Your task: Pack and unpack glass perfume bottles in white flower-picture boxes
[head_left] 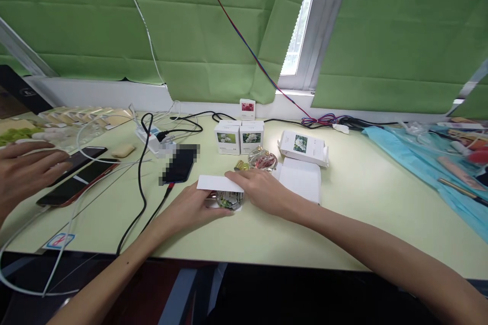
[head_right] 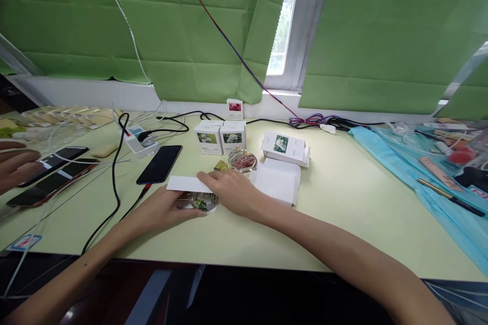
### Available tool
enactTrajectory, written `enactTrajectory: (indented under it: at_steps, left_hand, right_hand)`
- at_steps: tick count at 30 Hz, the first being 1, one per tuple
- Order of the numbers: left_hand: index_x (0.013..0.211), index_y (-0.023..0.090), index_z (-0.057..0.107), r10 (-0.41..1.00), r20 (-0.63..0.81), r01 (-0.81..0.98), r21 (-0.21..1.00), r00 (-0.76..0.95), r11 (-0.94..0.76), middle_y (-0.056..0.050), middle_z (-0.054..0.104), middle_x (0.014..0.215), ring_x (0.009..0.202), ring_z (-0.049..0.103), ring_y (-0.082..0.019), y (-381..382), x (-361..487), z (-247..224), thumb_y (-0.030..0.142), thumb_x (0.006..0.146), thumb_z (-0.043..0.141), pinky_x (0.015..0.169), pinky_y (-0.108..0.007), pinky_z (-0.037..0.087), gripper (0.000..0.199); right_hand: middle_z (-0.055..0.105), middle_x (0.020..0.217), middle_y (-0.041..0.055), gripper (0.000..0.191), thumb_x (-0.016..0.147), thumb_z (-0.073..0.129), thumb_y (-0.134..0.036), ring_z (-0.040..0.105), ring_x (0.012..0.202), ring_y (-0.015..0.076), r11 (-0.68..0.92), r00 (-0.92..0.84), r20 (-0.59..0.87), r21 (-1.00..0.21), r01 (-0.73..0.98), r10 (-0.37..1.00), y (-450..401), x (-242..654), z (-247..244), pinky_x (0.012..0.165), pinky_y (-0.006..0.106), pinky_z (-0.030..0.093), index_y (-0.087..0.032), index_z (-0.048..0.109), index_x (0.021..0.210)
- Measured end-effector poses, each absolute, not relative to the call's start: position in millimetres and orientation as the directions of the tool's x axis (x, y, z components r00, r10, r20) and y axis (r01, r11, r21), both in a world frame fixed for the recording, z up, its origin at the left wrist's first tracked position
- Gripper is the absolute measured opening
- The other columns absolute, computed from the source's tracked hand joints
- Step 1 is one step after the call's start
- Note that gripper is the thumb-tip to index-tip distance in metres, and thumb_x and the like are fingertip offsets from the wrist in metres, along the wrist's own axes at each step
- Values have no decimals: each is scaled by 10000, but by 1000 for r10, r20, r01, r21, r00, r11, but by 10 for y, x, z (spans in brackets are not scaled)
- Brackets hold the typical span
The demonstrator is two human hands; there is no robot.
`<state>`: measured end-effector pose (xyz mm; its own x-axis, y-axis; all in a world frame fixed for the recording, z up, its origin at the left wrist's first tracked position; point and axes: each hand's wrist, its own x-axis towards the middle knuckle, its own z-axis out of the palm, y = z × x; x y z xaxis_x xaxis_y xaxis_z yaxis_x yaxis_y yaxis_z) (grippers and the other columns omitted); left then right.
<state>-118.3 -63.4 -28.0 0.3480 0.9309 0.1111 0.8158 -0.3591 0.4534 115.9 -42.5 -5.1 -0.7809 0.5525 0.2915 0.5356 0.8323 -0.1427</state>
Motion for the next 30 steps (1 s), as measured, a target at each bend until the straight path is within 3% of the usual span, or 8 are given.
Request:
enactTrajectory:
  at_steps: [4, 7, 12, 15, 18, 22, 27, 30]
  left_hand:
    - [1201, 226, 676, 925, 84, 816, 447, 369, -366, -96, 690, 1219, 956, 696, -260, -686, -1307, -314, 592, 767, 766, 807, -335, 556, 574]
    - [1353, 256, 591, 922, 89, 805, 461, 376, -373, -94, 620, 1358, 1066, 681, -255, -741, -1383, -324, 599, 779, 762, 918, -338, 558, 689]
    - [1328, 238, 606, 927, 76, 837, 408, 366, -364, -101, 628, 1335, 1110, 664, -269, -788, -1404, -314, 641, 813, 708, 931, -339, 553, 662]
    - [1326, 244, 602, 927, 71, 842, 396, 369, -366, -92, 629, 1339, 1093, 667, -263, -784, -1379, -300, 664, 814, 693, 918, -330, 549, 668]
    - [1322, 249, 601, 923, 73, 844, 382, 377, -376, -81, 642, 1316, 1057, 672, -257, -781, -1340, -291, 686, 815, 680, 891, -326, 545, 673]
    - [1331, 246, 597, 924, 80, 849, 373, 373, -375, -79, 644, 1320, 1057, 672, -257, -773, -1239, -283, 694, 821, 669, 893, -327, 538, 682]
    - [1336, 222, 618, 929, 93, 859, 358, 359, -367, -117, 637, 1355, 1147, 650, -323, -723, -1007, -273, 669, 804, 702, 920, -379, 529, 700]
    - [1356, 203, 610, 923, 110, 848, 366, 369, -383, -142, 638, 1347, 1141, 646, -342, -680, -845, -273, 657, 797, 722, 937, -426, 520, 728]
  right_hand:
    - [722, 1112, 164, 531, 899, 425, 41, 698, 899, 247, 785, -736, 283, -141, 603, 616, -525, 1325, 15, 744, 354, 541, -100, 490, 1407]
    - [726, 1165, 157, 588, 849, 432, 32, 707, 903, 237, 744, -665, 354, -163, 648, 658, -603, 1549, 124, 726, 331, 547, -135, 505, 1408]
    - [755, 1164, 107, 588, 825, 399, 17, 736, 883, 229, 700, -566, 514, -98, 707, 644, -728, 2048, 429, 706, 319, 565, -187, 585, 1344]
    - [756, 1188, 117, 551, 854, 412, -7, 749, 938, 259, 696, -593, 559, 40, 717, 580, -734, 2360, 508, 700, 344, 590, -184, 591, 1343]
    - [745, 1231, 121, 552, 882, 396, 5, 752, 976, 272, 693, -684, 486, 200, 693, 544, -689, 2636, 382, 718, 382, 615, -197, 590, 1358]
    - [688, 1331, 181, 577, 894, 359, 39, 717, 1139, 287, 723, -780, 301, 298, 623, 548, -662, 2901, -37, 905, 437, 622, -124, 572, 1405]
    - [540, 1493, 240, 659, 822, 426, 45, 563, 1369, 348, 744, -777, 114, 233, 627, 619, -719, 3004, -403, 1059, 500, 555, -79, 539, 1459]
    - [559, 1466, 245, 656, 795, 483, 32, 564, 1361, 370, 722, -736, 62, 157, 674, 674, -731, 2915, -316, 1056, 531, 549, -97, 574, 1432]
